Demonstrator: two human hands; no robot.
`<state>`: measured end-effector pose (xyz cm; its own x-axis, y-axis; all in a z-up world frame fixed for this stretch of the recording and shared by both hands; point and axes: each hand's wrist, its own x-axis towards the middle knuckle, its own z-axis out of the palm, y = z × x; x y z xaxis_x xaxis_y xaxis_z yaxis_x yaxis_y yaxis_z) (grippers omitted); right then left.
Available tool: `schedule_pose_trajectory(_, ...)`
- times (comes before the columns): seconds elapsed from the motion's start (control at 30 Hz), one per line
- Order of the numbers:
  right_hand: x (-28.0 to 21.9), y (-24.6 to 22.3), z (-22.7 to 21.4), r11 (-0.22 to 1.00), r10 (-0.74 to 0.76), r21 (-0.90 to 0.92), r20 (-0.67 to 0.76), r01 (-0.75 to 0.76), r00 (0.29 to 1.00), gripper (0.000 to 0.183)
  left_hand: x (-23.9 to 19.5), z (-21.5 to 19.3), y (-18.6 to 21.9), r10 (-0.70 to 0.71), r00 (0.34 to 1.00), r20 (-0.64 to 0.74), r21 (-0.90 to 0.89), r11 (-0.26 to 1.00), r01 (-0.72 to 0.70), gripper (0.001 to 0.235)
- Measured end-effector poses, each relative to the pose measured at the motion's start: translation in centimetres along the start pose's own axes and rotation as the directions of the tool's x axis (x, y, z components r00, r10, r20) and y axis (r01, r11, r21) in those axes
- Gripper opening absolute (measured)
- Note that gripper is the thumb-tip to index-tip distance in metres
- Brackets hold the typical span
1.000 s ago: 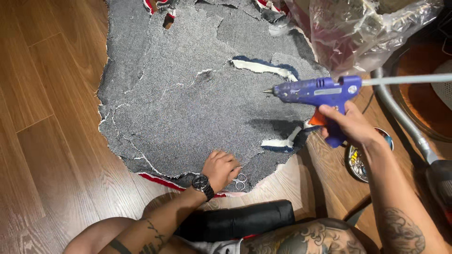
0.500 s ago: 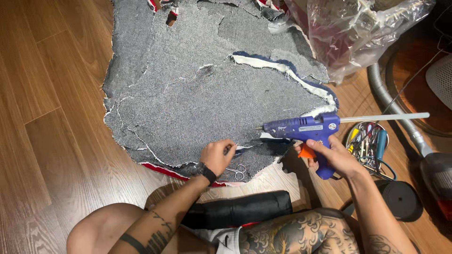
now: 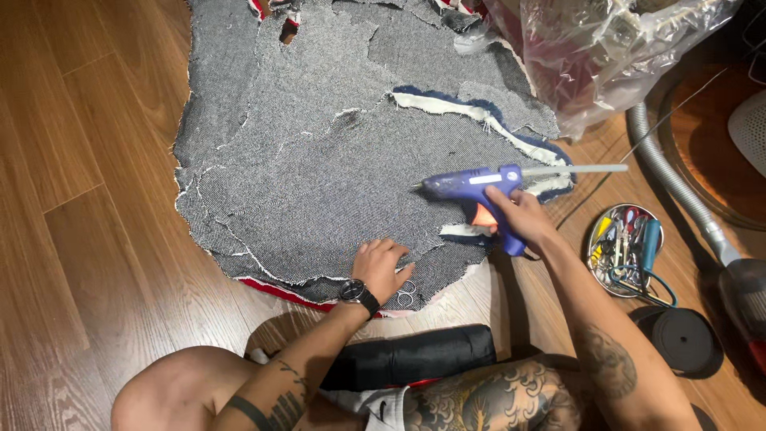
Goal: The person uses a hot glue gun to apply adhesive along the torn edges of a grey fabric piece. They then press the edges together to bond them and use scissors to trim excess material. The process is repeated along the tear.
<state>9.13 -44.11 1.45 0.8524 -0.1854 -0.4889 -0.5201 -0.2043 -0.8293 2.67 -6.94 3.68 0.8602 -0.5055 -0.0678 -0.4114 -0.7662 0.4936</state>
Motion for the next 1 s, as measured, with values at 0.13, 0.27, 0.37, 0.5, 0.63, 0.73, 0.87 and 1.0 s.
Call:
schedule_pose_trajectory(0.13,0.7,-1.5,1.4,0.998,-0.032,-0.057,0.008,0.032,0.999,0.058,0.3,-0.2,0.1,-0.094,0.994,0.06,-0.047,0.994,0.097,0.031)
schedule_pose_trajectory(0.27,-2.9,-5.9,2.7,0.848,-0.122,-0.524,-0.054,0.076,0.991,0.07,0.6,-0.4,0.2,-0.139,0.989,0.058,-0.099,0.985,0.144,0.027)
schedule_pose_trajectory(0.37,-5.8,-8.2,4.1,0.78,-0.221,-0.619,-0.126,0.098,0.967,0.067,0.9,-0.3,0.0,-0.146,0.985,0.091,-0.086,0.984,0.154,0.027)
schedule_pose_trajectory(0.5,-6.6,-7.7,4.5,0.719,-0.305,-0.683,-0.143,0.13,0.941,0.056,0.9,-0.6,0.2,-0.13,0.985,0.111,-0.102,0.985,0.141,0.027)
schedule_pose_trajectory(0.63,-8.6,-7.0,5.9,0.478,-0.579,-0.808,0.005,0.344,0.815,0.041,1.0,-0.3,-0.1,-0.156,0.984,0.086,-0.134,0.977,0.167,0.023)
schedule_pose_trajectory(0.73,-11.2,-7.8,8.0,0.429,-0.546,-0.701,0.302,0.57,0.782,0.03,1.2,-0.3,-0.3,-0.172,0.983,0.067,-0.161,0.97,0.181,0.021)
schedule_pose_trajectory(0.87,-11.9,-7.4,9.5,0.352,-0.433,-0.595,0.582,0.723,0.689,0.034,1.4,-0.2,0.0,-0.235,0.97,0.066,-0.195,0.95,0.243,0.021)
schedule_pose_trajectory(1.0,-10.1,-6.8,9.9,0.362,-0.453,-0.575,0.579,0.733,0.678,0.024,1.4,-1.8,0.6,-0.271,0.957,0.103,-0.219,0.933,0.287,0.02)
